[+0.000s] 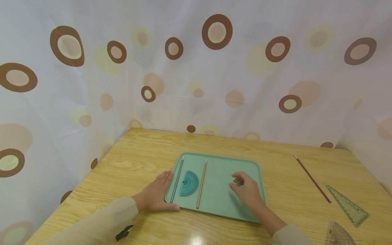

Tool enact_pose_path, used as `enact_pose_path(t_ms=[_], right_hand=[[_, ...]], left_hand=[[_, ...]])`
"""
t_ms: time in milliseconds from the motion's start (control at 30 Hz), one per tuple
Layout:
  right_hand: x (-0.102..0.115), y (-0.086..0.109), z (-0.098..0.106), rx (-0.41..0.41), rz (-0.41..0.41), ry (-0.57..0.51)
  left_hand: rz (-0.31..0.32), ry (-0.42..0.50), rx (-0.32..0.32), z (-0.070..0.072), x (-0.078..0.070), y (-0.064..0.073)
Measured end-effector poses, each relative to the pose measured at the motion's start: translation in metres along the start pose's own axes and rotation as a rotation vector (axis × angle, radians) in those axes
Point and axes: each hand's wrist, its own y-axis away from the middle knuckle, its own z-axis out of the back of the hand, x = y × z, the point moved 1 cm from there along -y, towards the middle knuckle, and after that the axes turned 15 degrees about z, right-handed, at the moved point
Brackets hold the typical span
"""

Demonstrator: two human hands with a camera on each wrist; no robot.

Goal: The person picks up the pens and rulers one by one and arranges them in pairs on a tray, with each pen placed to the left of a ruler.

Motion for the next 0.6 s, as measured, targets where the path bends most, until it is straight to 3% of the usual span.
enact_pose_path(t_ms=[600], right_hand=[[-0.009, 0.009, 0.014, -0.007, -0.001, 0.028]], left_hand=[[-0.003, -0.002, -0.007, 0.002, -0.002, 0.002]])
